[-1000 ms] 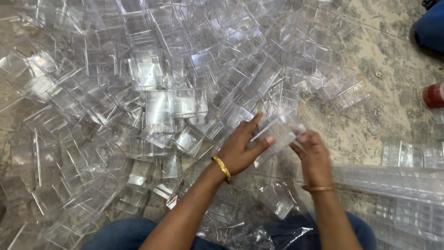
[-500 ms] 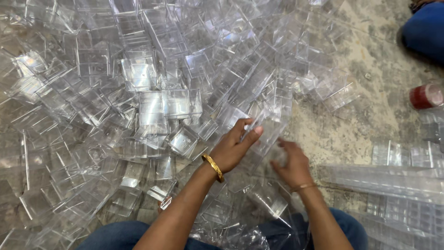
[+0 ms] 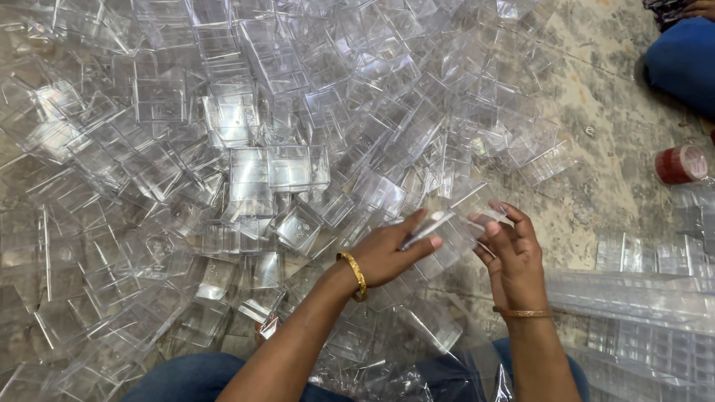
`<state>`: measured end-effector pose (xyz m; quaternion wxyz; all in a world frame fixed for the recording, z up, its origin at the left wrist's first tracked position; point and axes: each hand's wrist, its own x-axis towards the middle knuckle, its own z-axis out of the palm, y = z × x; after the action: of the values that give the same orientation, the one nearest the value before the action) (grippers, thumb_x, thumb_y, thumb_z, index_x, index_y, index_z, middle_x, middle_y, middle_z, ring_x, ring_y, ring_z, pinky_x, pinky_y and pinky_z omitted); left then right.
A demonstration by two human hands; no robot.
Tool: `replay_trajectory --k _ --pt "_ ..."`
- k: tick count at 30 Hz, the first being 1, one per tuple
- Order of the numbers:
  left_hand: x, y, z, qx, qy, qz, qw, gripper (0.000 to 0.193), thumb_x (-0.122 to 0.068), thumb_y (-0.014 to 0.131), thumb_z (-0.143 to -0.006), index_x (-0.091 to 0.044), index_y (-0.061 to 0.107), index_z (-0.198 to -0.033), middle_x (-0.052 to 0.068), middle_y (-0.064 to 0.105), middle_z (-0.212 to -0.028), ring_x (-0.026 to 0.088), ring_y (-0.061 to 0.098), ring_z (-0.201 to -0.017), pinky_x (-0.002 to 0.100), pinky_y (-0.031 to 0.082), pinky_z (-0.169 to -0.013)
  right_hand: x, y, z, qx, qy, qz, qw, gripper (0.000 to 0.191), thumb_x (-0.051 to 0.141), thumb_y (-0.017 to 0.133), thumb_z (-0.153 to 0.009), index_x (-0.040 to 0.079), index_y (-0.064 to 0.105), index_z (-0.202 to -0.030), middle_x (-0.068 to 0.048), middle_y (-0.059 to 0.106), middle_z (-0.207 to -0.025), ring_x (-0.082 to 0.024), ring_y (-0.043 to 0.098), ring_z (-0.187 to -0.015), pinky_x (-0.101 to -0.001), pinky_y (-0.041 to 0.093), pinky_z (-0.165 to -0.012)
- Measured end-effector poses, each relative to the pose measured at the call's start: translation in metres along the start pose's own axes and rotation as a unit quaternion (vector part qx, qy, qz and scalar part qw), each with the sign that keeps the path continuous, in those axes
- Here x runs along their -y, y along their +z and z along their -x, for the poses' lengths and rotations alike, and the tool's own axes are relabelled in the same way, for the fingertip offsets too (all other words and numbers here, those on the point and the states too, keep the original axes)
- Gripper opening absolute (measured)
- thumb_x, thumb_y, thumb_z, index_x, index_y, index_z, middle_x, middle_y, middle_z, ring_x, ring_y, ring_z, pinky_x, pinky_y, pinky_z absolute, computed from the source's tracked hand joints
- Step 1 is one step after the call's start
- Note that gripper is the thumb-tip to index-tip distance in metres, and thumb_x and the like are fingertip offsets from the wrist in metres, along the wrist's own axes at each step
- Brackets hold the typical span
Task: The person sits on the floor and repeatedly picks up small clear plastic containers, snaps them together into a longer stack, and places the assembled stack aside. The person handles the containers one at a time from a large pile on the floor.
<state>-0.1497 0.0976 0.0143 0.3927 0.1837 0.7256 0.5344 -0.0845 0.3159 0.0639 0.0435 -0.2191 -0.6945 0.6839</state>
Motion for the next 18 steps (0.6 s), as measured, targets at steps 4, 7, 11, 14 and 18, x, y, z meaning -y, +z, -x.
replay_trajectory --k 4,7,11,14,18 --pt "-0.006 0.003 0.002 -0.011 0.055 -0.007 0.998 0.099 -0.078 0.04 -0.088 -0.013 0.025 -0.161 0.025 0.051 -0.148 0.039 0.057 -0.133 0.047 0.044 -0.111 -0.003 -0.005 -0.002 0.011 -0.017 -0.001 1.0 0.053 0.019 0.07 -0.093 0.013 0.049 -0.142 -0.01 0.066 -0.12 -0.018 0.065 -0.108 -0.037 0.054 -0.093" --pt "-0.006 0.0 0.001 -0.011 0.048 0.003 0.999 0.093 -0.077 0.037 -0.086 -0.024 0.027 -0.162 0.019 0.049 -0.152 0.038 0.056 -0.131 0.049 0.042 -0.109 0.002 -0.011 -0.003 0.031 -0.013 -0.031 0.999 0.053 0.015 0.07 -0.093 0.011 0.051 -0.142 -0.014 0.067 -0.115 -0.024 0.067 -0.105 -0.0392 0.056 -0.095" --pt "-0.006 -0.005 0.002 -0.015 0.081 -0.005 0.997 0.091 -0.076 0.038 -0.087 -0.024 0.029 -0.161 0.018 0.047 -0.155 0.038 0.053 -0.135 0.049 0.042 -0.11 0.008 -0.015 -0.005 0.053 0.008 -0.046 0.998 0.054 0.012 0.068 -0.091 0.012 0.049 -0.141 -0.011 0.067 -0.116 -0.021 0.066 -0.111 -0.0383 0.055 -0.096" --pt "-0.008 -0.006 0.004 -0.024 0.086 -0.013 0.996 0.09 -0.076 0.036 -0.088 -0.025 0.027 -0.161 0.017 0.046 -0.156 0.038 0.053 -0.135 0.049 0.042 -0.111 0.003 -0.014 -0.003 0.035 -0.003 -0.013 0.999 0.053 0.008 0.065 -0.091 0.013 0.047 -0.141 -0.009 0.067 -0.116 -0.019 0.065 -0.109 -0.0364 0.053 -0.094" --pt "-0.01 -0.008 0.005 -0.028 0.049 0.02 0.998 0.085 -0.075 0.037 -0.087 -0.034 0.028 -0.161 0.014 0.051 -0.153 0.037 0.056 -0.134 0.047 0.043 -0.111 -0.009 -0.011 0.003 0.044 -0.038 0.017 0.998 0.053 0.001 0.065 -0.093 0.009 0.05 -0.143 -0.009 0.062 -0.112 -0.02 0.063 -0.109 -0.038 0.055 -0.101"
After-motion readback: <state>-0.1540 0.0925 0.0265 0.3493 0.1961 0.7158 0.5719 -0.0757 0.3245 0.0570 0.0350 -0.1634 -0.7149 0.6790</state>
